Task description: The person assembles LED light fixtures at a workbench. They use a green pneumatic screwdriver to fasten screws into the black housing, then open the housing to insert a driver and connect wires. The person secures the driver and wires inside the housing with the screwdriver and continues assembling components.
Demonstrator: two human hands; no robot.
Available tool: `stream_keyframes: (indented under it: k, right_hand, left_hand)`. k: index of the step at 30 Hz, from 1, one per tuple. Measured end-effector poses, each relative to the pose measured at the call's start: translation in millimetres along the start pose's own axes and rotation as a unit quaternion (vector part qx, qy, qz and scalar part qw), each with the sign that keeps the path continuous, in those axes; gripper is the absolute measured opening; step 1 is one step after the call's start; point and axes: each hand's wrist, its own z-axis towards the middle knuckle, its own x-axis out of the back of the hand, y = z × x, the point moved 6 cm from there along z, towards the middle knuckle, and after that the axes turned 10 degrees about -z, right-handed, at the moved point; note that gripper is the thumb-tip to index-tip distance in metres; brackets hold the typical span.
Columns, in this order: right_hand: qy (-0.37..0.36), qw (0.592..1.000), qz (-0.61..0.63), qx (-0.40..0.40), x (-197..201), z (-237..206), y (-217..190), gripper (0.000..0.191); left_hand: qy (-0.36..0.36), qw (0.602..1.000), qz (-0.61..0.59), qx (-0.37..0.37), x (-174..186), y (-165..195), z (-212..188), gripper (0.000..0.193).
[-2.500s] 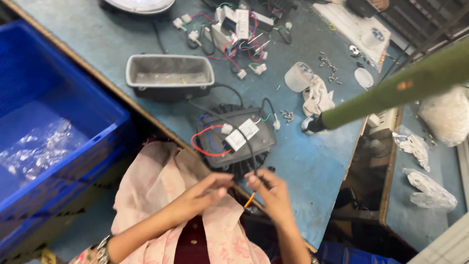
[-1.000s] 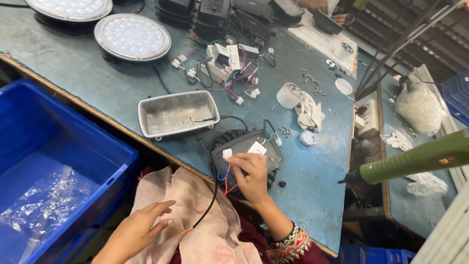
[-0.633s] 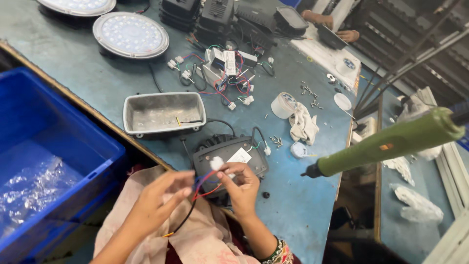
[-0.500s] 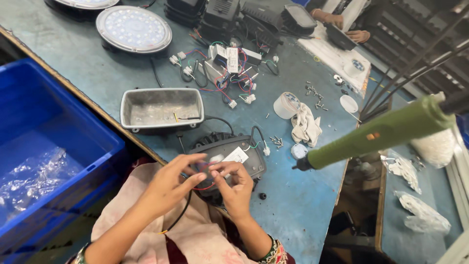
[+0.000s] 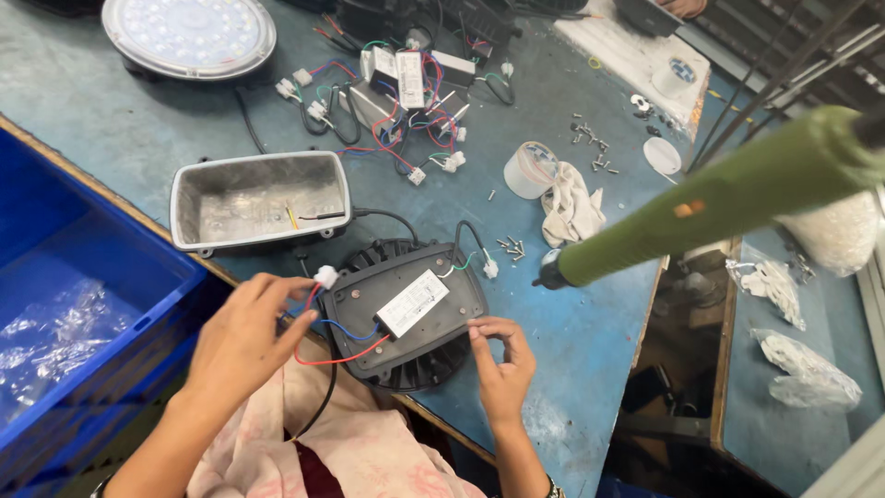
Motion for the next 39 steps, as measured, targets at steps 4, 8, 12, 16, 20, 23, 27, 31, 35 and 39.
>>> stream_keyframes:
  k: [4,8,12,16,20,23,27,31,35,39]
  right_hand:
    - [-0.008,1.000,0.008,-0.009,-11,-3,13,0.011]
    - [0.002,0.998,-0.055,0.035,-17,-5,10,0.012]
    - [0.002,0.997,-0.072,0.022,-17,1,2,0.012]
    - [-0.012,0.985,-0.162,0.062,-5,24,-19,0.012]
    - [-0.025,0.960,-0.231,0.154,9,61,-39,0.019]
    - [-0.038,0.961,-0.220,0.162,14,76,-50,0.017]
    - [-0.083,0.979,-0.176,0.069,-4,58,-63,0.009]
    - [-0.238,0.970,0.035,0.045,-40,-1,-89,0.037]
    - [-0.247,0.969,-0.004,0.000,-40,-23,-83,0.033]
    - [-0.231,0.958,0.121,-0.116,-30,-36,-61,0.033]
  left_hand:
    - [-0.039,0.994,-0.042,0.089,-9,-15,10,0.040]
    - [-0.092,0.974,-0.107,0.176,-19,-43,12,0.039]
    - [-0.109,0.926,-0.318,0.172,-39,-67,15,0.038]
    - [-0.130,0.792,-0.561,0.203,-53,-84,3,0.042]
    - [-0.144,0.795,-0.558,0.192,-51,-90,-7,0.034]
    - [-0.147,0.805,-0.546,0.182,-44,-86,-9,0.032]
    - [-0.145,0.770,-0.598,0.170,-34,-60,-14,0.028]
    - [-0.180,0.784,-0.562,0.196,-54,-6,-35,0.028]
    - [-0.203,0.890,-0.407,0.028,-59,46,-41,0.014]
    - [-0.181,0.909,-0.369,-0.072,-44,61,-27,0.012]
